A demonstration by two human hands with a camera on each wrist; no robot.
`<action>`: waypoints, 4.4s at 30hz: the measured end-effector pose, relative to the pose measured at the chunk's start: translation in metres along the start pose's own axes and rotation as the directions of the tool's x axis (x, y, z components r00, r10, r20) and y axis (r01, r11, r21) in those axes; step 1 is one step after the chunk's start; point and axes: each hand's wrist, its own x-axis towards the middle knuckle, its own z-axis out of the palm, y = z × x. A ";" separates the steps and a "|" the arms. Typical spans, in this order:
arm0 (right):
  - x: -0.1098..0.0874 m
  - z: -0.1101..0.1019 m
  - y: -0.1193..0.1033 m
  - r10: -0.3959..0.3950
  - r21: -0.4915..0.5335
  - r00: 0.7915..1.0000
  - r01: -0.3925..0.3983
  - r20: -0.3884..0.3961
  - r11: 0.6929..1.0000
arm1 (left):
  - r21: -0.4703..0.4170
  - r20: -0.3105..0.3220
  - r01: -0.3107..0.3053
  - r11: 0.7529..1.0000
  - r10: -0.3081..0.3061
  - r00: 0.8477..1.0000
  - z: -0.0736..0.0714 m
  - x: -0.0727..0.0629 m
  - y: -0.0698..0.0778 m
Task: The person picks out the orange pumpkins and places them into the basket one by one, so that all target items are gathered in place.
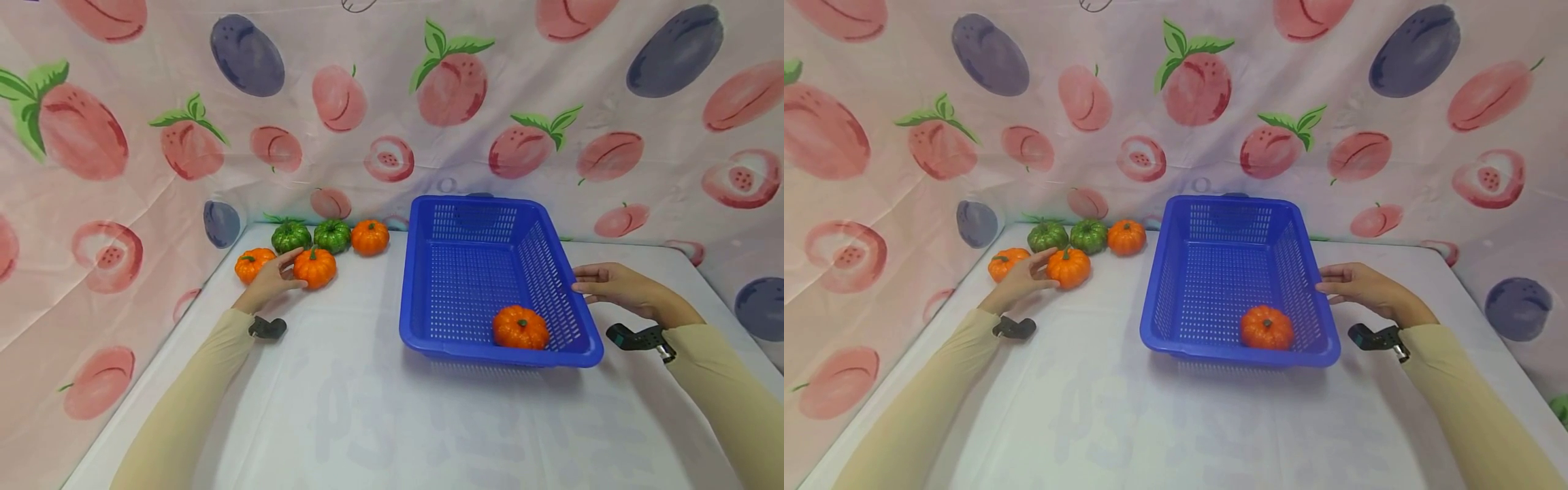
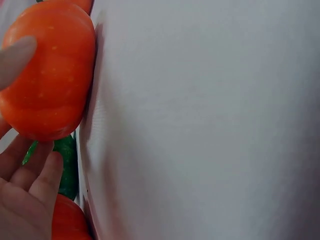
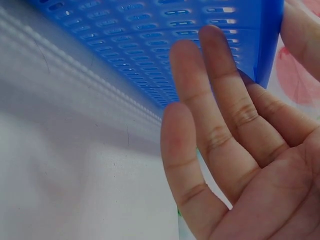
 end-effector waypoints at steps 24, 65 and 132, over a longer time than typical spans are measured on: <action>0.000 0.003 -0.001 0.003 -0.030 1.000 -0.004 -0.018 1.000 | -0.031 0.019 0.026 0.999 -0.026 0.999 0.000 0.004 -0.007; 0.000 0.003 0.000 0.006 -0.032 1.000 -0.007 -0.024 0.999 | -0.029 -0.067 0.052 0.998 -0.054 0.996 0.005 0.003 -0.003; 0.000 0.005 -0.001 -0.005 -0.039 0.999 0.003 -0.034 0.999 | -0.022 -0.106 -0.093 0.995 0.091 0.990 -0.001 0.007 0.081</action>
